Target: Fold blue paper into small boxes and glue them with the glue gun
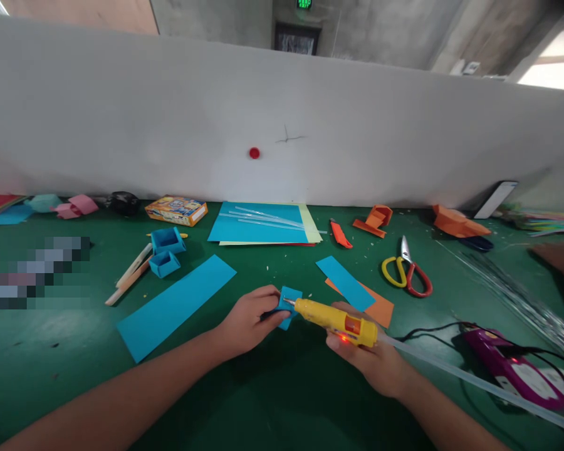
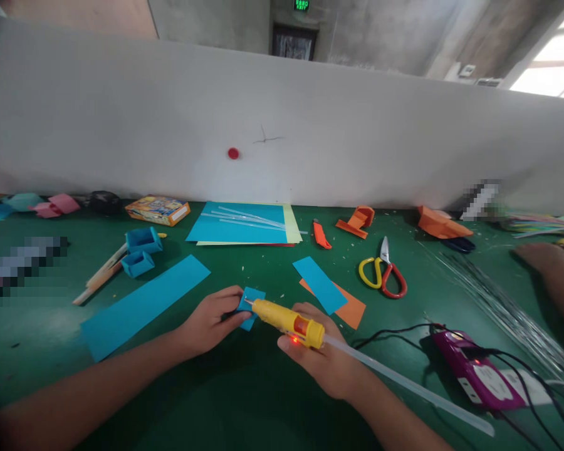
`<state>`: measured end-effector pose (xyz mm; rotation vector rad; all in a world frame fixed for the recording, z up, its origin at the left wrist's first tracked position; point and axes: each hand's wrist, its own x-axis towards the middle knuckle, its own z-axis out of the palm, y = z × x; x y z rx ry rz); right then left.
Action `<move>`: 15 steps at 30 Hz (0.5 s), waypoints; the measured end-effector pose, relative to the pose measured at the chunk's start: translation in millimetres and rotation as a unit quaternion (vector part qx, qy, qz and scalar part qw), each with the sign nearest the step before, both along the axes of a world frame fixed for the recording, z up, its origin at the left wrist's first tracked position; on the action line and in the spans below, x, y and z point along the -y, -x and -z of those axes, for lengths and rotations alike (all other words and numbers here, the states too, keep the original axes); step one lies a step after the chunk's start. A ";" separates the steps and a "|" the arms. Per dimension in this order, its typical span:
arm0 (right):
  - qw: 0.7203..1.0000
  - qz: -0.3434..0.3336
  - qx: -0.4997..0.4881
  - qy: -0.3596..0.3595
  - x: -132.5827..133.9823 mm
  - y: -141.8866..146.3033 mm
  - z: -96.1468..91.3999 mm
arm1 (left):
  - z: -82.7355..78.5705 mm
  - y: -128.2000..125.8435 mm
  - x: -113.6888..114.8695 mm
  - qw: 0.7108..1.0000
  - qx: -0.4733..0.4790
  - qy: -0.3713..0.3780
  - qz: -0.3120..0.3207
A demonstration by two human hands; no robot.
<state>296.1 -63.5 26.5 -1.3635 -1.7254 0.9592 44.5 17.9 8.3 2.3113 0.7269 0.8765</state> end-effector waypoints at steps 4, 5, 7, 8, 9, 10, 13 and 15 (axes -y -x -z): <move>0.999 -0.036 -0.010 0.020 -0.8 -1.0 0.1 | -0.4 0.3 0.3 1.000 0.002 0.004 0.004; 0.999 -0.036 -0.010 0.019 -0.8 -1.1 -0.2 | -0.4 0.4 0.3 1.000 0.003 0.003 0.005; 0.999 -0.036 -0.014 0.019 -0.7 -0.9 -1.2 | -0.3 0.4 0.1 1.000 0.006 0.000 0.003; 0.999 -0.036 -0.016 0.020 -0.6 -0.6 -2.0 | -0.2 0.4 0.0 1.000 0.007 0.001 0.003; 0.999 -0.036 -0.017 0.020 -0.5 -0.4 -2.9 | -0.1 0.4 0.0 1.000 0.008 0.002 0.004; 0.999 -0.036 -0.017 0.020 -0.4 -0.1 -3.7 | 0.1 0.4 -0.1 1.000 0.008 0.004 0.006; 0.999 -0.045 -0.016 0.025 -0.4 0.3 -6.0 | 1.0 0.9 -0.3 1.000 0.006 0.007 0.011; 0.999 -0.045 -0.015 0.023 -0.6 0.0 -6.6 | 1.9 1.4 -0.5 1.000 0.006 0.008 0.010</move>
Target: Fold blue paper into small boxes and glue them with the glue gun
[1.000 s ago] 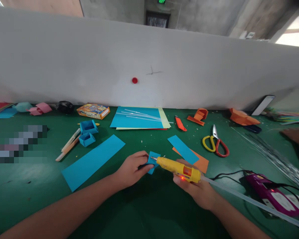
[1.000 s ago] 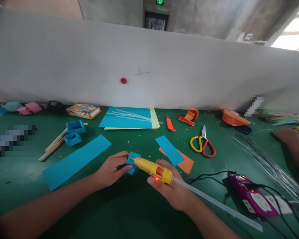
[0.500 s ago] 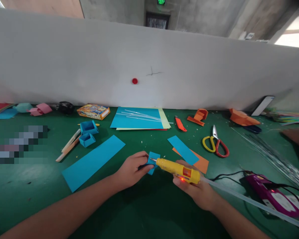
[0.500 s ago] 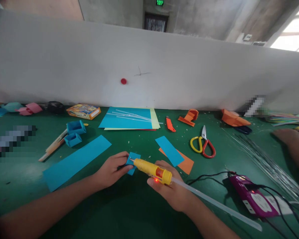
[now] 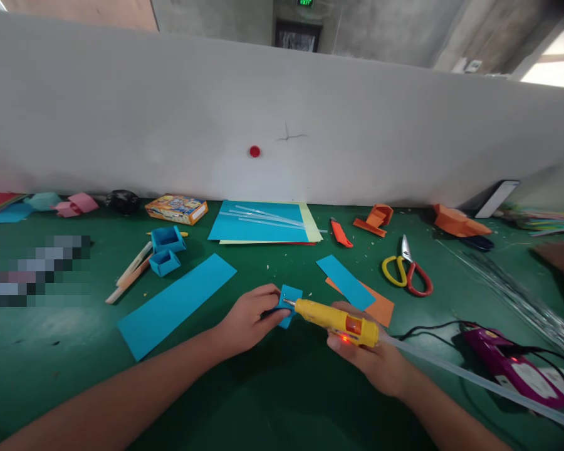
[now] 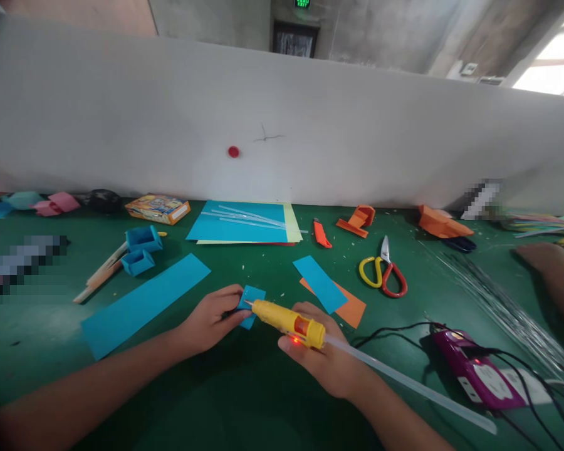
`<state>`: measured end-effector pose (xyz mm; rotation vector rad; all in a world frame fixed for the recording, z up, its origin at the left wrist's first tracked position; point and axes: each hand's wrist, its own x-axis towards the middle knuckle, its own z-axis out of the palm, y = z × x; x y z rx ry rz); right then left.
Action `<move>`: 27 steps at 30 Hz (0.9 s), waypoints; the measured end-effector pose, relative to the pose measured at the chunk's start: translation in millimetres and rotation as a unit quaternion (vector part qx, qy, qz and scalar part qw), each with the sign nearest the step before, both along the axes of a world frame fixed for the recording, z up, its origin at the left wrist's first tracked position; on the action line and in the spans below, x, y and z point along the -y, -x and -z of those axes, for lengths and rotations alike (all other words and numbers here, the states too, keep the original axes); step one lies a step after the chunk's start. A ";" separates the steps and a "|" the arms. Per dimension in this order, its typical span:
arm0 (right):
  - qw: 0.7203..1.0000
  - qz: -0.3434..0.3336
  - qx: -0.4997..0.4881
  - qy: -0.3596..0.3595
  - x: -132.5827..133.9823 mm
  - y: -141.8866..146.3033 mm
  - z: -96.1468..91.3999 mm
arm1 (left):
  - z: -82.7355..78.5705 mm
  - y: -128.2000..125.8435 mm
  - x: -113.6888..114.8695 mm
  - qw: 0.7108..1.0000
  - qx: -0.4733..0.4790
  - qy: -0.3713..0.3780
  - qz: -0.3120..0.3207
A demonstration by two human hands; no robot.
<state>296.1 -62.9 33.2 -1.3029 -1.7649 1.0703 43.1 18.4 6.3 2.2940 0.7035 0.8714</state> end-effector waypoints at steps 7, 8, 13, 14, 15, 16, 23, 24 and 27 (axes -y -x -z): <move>0.998 0.038 0.032 -0.038 0.4 -3.2 0.1 | 0.9 -0.1 -0.2 1.000 -0.002 -0.006 -0.003; 0.998 0.029 0.039 -0.035 0.5 -3.4 -0.4 | 0.8 -0.3 -0.1 1.000 -0.001 -0.010 -0.004; 0.998 0.008 0.051 -0.027 0.5 -2.7 -3.4 | 0.2 -1.3 0.0 1.000 0.003 -0.023 -0.007; 0.998 0.017 0.046 -0.025 0.6 -2.6 -3.5 | 0.1 -1.5 0.0 1.000 0.003 -0.024 -0.006; 0.999 0.023 0.042 -0.022 0.7 -2.6 -3.5 | 0.0 -1.5 0.0 1.000 0.004 -0.025 -0.006; 0.999 0.026 0.040 -0.022 0.8 -2.7 -3.3 | -0.1 -1.5 0.0 1.000 0.003 -0.025 -0.006; 0.998 0.036 0.052 -0.017 1.8 -2.9 -3.5 | 0.4 -1.4 -0.8 1.000 0.004 -0.029 -0.006; 0.998 0.040 0.054 -0.015 2.1 -2.9 -3.3 | 0.6 -1.4 -0.9 1.000 0.004 -0.027 -0.006; 0.997 0.043 0.064 -0.020 2.4 -3.1 -2.4 | 1.4 -1.2 -0.9 1.000 0.005 -0.024 -0.005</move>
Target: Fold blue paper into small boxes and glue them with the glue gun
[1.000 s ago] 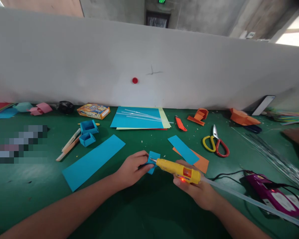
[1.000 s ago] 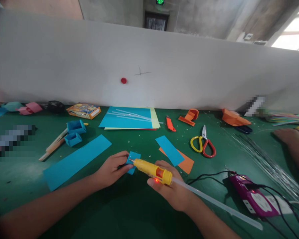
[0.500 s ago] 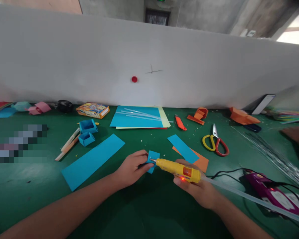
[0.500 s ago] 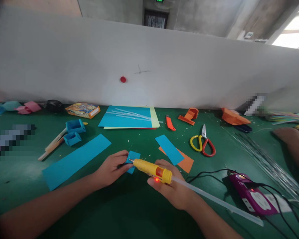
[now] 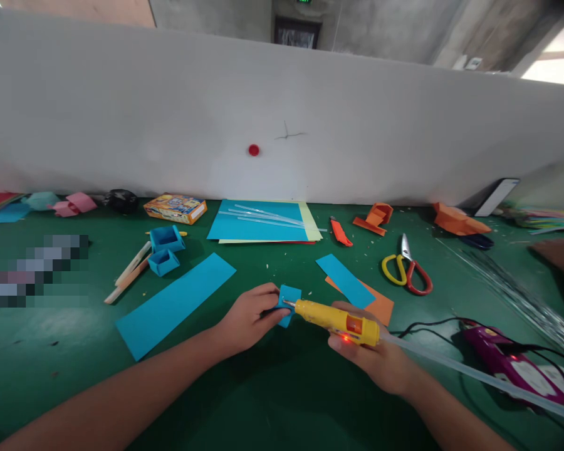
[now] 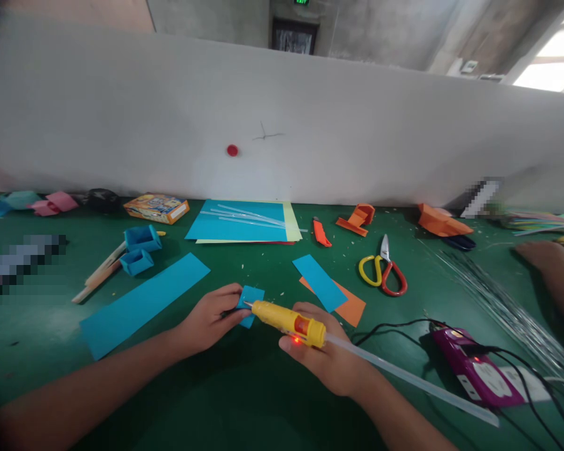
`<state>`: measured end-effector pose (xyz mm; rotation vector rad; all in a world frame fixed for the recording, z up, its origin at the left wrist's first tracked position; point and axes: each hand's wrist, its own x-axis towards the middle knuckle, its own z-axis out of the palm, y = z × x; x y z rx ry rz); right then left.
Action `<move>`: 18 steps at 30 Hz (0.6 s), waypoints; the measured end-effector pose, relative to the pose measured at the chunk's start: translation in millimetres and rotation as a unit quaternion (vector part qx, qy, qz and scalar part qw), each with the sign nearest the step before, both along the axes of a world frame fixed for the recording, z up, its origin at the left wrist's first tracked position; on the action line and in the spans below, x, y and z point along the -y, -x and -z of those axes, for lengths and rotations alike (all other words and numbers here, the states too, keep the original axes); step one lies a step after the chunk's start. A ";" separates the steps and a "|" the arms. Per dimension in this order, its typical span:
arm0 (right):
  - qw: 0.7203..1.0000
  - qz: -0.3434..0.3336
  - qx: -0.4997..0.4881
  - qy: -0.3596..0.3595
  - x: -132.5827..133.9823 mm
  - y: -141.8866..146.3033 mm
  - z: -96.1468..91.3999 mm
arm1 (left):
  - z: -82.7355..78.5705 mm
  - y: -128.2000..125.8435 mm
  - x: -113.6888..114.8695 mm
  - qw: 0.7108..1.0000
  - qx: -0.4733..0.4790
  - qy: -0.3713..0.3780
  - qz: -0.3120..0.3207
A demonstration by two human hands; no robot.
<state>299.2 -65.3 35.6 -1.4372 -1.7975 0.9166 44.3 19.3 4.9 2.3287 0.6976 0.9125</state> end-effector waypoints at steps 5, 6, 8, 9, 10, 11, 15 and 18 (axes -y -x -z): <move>1.000 -0.022 0.015 -0.015 -1.1 -1.2 -1.9 | 0.4 0.2 0.3 1.000 -0.002 0.001 -0.002; 0.999 -0.028 0.018 -0.016 -1.3 -1.5 -2.4 | 0.3 0.2 0.3 1.000 -0.003 0.000 -0.002; 0.999 -0.028 0.018 -0.020 -1.5 -1.8 -2.9 | 0.0 0.2 0.3 1.000 -0.003 -0.005 -0.001; 0.999 -0.024 0.017 -0.022 -1.5 -2.0 -2.9 | -0.1 0.2 0.4 1.000 -0.002 -0.007 -0.001; 0.999 -0.020 0.016 -0.023 -1.4 -2.1 -2.7 | -0.3 0.3 0.4 1.000 -0.001 -0.007 0.000; 1.000 -0.018 0.016 -0.021 -1.4 -2.3 -2.6 | -0.5 0.4 0.4 1.000 0.000 -0.006 0.000; 0.999 -0.017 0.022 -0.016 -1.6 -3.0 -2.8 | -1.4 0.7 0.8 1.000 0.002 0.002 -0.001; 1.000 -0.012 0.025 -0.016 -1.2 -3.8 -2.3 | -1.8 0.5 1.1 1.000 -0.002 0.007 -0.004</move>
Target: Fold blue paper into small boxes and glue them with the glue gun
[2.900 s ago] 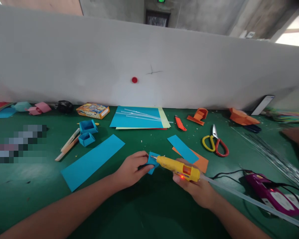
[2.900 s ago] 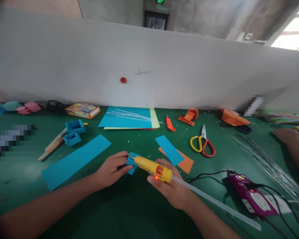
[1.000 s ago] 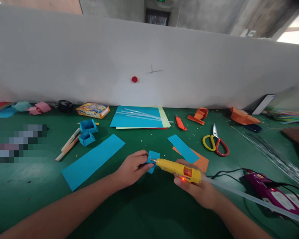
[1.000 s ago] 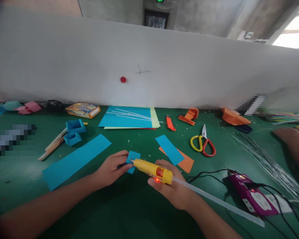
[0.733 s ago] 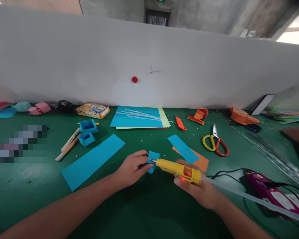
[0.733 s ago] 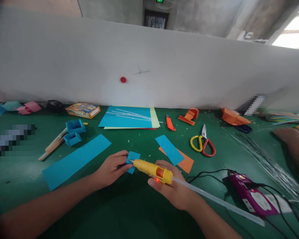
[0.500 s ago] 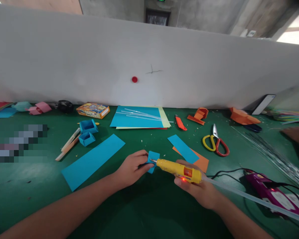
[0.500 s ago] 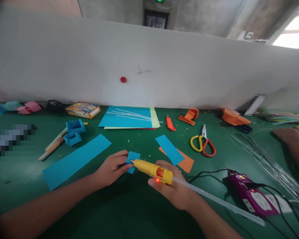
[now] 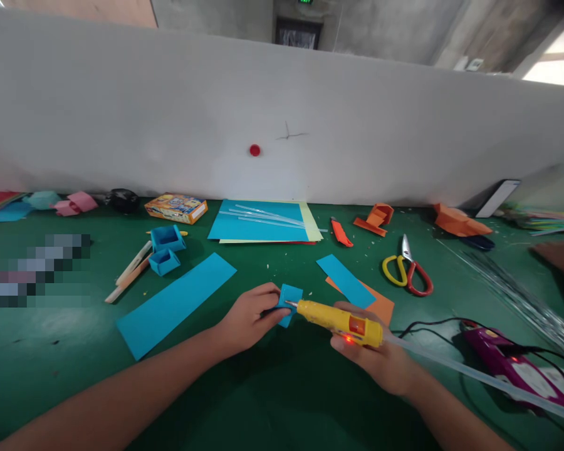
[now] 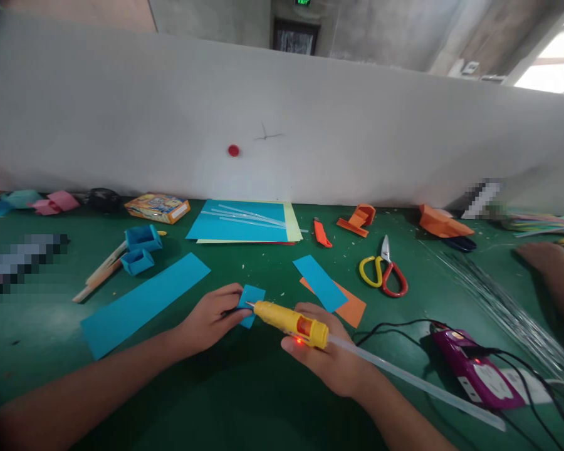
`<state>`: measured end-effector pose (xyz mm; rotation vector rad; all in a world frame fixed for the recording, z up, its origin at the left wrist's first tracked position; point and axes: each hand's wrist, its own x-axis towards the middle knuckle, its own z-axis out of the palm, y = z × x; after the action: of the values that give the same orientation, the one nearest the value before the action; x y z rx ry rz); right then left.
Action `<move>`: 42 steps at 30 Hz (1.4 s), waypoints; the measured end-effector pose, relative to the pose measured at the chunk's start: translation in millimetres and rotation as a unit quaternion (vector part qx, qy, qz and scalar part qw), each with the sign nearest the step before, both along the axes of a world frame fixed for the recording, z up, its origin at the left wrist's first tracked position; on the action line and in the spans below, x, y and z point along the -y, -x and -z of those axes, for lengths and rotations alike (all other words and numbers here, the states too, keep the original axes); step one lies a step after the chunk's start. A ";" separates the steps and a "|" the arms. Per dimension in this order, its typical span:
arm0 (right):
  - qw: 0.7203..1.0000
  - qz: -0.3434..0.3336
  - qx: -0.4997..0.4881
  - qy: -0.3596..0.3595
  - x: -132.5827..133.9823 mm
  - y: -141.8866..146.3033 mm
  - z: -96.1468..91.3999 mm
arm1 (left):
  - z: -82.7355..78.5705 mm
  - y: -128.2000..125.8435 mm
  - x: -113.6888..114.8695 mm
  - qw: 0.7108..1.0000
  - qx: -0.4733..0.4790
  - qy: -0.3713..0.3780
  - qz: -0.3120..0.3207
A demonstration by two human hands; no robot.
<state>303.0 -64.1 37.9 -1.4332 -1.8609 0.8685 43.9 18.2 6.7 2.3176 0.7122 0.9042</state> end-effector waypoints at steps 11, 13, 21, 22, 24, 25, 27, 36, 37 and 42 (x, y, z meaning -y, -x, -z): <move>0.994 0.076 -0.029 0.067 4.0 -3.4 12.2 | 1.0 -0.1 -0.9 1.000 -0.001 0.011 0.005; 0.995 0.070 -0.027 0.070 3.5 -3.3 10.3 | 0.9 -0.1 -1.0 1.000 -0.003 0.014 0.006; 0.992 0.096 -0.029 0.074 4.7 -7.4 18.5 | -0.4 -0.3 -1.3 1.000 0.000 0.011 0.002; 0.992 0.100 -0.031 0.071 4.9 -7.9 19.9 | -0.8 -0.4 -1.1 1.000 0.000 0.011 0.002; 0.992 0.102 -0.033 0.064 4.8 -8.3 20.9 | -1.5 -0.5 -0.6 1.000 0.001 0.014 0.001; 0.992 0.100 -0.034 0.062 4.5 -8.1 20.6 | -1.7 -0.6 -0.4 1.000 0.001 0.016 0.001; 0.994 0.086 -0.030 0.063 3.7 -7.4 19.5 | -2.0 -0.6 -0.1 1.000 0.002 0.015 -0.002; 0.991 0.111 -0.042 0.062 4.8 -7.4 22.8 | -0.9 0.0 -0.5 1.000 -0.002 0.017 -0.005; 0.992 0.108 -0.040 0.061 4.8 -7.5 22.6 | -0.9 0.1 -0.6 1.000 -0.001 0.018 -0.005; 0.993 0.091 -0.030 0.073 3.7 -7.3 20.6 | -1.8 0.4 -0.2 1.000 -0.002 0.016 -0.009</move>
<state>310.3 -67.8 17.3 -1.6187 -1.6223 0.9607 43.5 18.4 8.5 2.2893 0.7436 0.8913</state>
